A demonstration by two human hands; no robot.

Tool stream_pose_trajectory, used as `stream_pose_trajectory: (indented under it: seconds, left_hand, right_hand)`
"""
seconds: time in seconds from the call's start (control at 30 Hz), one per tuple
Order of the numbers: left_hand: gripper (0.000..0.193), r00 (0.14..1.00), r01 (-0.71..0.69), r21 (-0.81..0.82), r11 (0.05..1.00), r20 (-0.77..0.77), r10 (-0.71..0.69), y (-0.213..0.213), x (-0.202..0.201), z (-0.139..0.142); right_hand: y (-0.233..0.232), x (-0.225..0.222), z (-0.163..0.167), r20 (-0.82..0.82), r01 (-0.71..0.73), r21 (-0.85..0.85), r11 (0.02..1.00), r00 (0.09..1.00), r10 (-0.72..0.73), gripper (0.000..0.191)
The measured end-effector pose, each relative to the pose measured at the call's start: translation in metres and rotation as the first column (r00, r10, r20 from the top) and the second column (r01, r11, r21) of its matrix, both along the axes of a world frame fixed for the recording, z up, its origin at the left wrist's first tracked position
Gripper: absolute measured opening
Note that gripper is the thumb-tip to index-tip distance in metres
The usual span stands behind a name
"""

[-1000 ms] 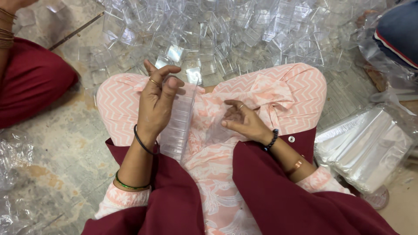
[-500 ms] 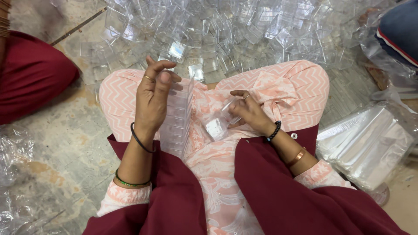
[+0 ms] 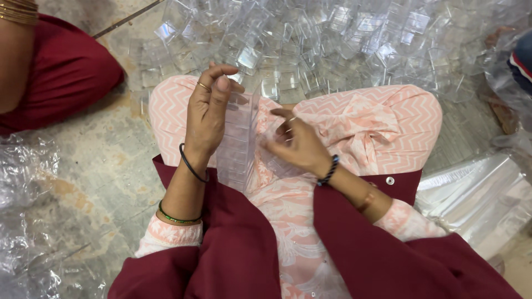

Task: The person sits cross-legged on the floor among piles of clear plastic boxes and repeatedly picks up box bases and lids, snapping them together by hand and placing the assembled boxes aside with other completed ones.

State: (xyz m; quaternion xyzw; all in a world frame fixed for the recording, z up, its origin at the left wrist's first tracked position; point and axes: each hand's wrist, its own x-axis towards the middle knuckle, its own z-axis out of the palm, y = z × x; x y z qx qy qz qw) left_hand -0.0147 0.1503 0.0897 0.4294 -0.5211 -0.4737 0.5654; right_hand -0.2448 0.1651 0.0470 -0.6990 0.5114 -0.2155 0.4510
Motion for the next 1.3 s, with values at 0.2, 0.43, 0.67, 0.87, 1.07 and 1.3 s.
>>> stream_pose_trajectory:
  seconds: [0.2, 0.43, 0.67, 0.87, 1.07, 1.3]
  left_hand:
    - [0.045, 0.995, -0.031, -0.035, 0.999, -0.098, 0.027, 0.005, 0.01, -0.003]
    - [0.045, 0.994, -0.023, 0.042, 0.999, -0.107, 0.027, -0.001, 0.006, -0.006]
    - [0.041, 1.0, 0.0, -0.016, 1.0, -0.002, 0.0, -0.001, -0.006, -0.007]
    - [0.045, 0.993, -0.07, 0.092, 0.993, -0.092, 0.079, -0.007, 0.006, -0.008]
    - [0.046, 0.997, -0.051, 0.112, 0.992, -0.055, 0.058, -0.01, 0.003, -0.011]
    - [0.046, 0.996, -0.073, 0.094, 0.993, -0.044, 0.078, -0.01, 0.003, -0.01]
  right_hand:
    - [-0.003, -0.004, -0.006, -0.36, -0.259, -0.087, 0.962, 0.909, 0.212, 0.065]
    - [-0.061, -0.059, -0.01, -0.226, -0.543, 0.142, 0.828, 0.797, 0.561, 0.065]
    - [-0.084, -0.088, -0.016, -0.01, -0.589, 0.328, 0.739, 0.78, 0.626, 0.065]
    - [-0.034, -0.082, -0.017, -0.161, -0.576, -0.142, 0.805, 0.816, 0.556, 0.053]
    - [-0.011, -0.084, -0.015, -0.072, -0.512, -0.242, 0.824, 0.857, 0.511, 0.052]
    - [-0.01, -0.079, -0.014, -0.11, -0.522, -0.276, 0.807, 0.851, 0.513, 0.047]
